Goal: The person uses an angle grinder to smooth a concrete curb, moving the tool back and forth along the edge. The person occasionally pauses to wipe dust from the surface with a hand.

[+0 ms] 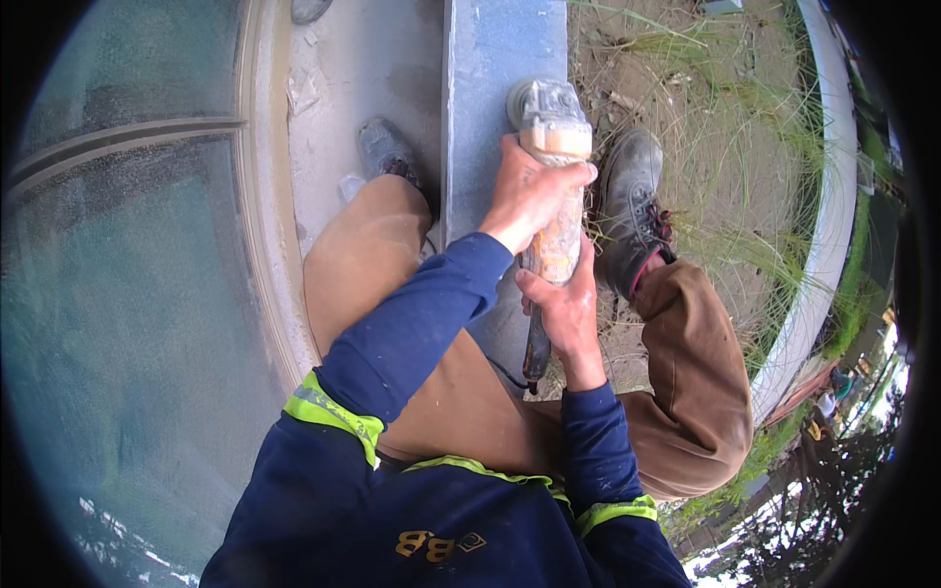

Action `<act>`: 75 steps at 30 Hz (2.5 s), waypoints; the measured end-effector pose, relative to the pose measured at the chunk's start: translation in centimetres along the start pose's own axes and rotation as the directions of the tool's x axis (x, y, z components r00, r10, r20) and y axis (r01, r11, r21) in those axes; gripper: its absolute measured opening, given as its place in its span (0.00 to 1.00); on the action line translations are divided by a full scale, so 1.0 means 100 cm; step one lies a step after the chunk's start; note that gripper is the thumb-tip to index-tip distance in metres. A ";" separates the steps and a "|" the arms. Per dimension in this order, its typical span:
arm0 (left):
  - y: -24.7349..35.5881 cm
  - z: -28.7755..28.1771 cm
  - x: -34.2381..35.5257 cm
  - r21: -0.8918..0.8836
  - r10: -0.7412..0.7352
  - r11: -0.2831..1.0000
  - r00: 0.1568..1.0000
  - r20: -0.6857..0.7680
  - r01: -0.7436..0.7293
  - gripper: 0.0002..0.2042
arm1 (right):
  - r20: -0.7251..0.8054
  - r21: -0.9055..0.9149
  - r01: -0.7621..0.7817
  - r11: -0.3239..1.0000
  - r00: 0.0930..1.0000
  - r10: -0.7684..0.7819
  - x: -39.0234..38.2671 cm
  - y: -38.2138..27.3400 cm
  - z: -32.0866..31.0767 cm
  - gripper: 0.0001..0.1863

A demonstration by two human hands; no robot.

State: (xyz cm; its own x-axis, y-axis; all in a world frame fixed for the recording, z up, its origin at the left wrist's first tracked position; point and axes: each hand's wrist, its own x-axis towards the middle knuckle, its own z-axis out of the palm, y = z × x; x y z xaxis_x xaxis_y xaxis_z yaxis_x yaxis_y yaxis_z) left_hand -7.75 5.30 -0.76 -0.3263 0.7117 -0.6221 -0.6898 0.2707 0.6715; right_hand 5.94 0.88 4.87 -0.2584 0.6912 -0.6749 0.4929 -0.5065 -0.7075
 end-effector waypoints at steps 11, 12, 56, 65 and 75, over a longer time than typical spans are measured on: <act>-0.004 0.006 0.002 -0.035 -0.011 0.999 1.000 0.029 0.012 0.32 | -0.007 -0.055 -0.058 0.997 0.998 0.057 -0.002 -0.008 -0.007 0.49; -0.009 0.011 0.002 -0.027 -0.033 0.999 0.999 0.027 0.034 0.33 | -0.013 -0.057 -0.098 0.994 0.995 0.097 -0.005 -0.006 -0.012 0.49; 0.120 -0.122 -0.015 -0.707 0.484 0.702 0.787 0.381 -0.089 0.46 | -0.070 -0.948 0.236 0.211 0.494 -0.867 0.294 -0.084 -0.035 0.37; 0.116 -0.124 -0.015 -0.730 0.513 0.684 0.704 0.492 0.012 0.48 | 0.759 -0.559 0.799 -0.220 0.388 -0.522 0.186 -0.031 0.059 0.40; 0.118 -0.125 -0.024 -0.737 0.494 0.675 0.764 0.414 -0.037 0.52 | 0.283 -0.959 0.265 -0.100 0.887 -0.365 0.347 -0.148 -0.115 0.34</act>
State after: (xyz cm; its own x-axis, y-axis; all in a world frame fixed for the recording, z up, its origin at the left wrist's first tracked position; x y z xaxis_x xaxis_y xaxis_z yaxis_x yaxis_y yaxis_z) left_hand -23.21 -1.31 3.59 -0.3225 0.9463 0.0235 -0.9297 -0.3213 0.1801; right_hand -0.81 38.31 -5.66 -0.6444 0.6521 -0.3993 0.6791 0.7281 0.0932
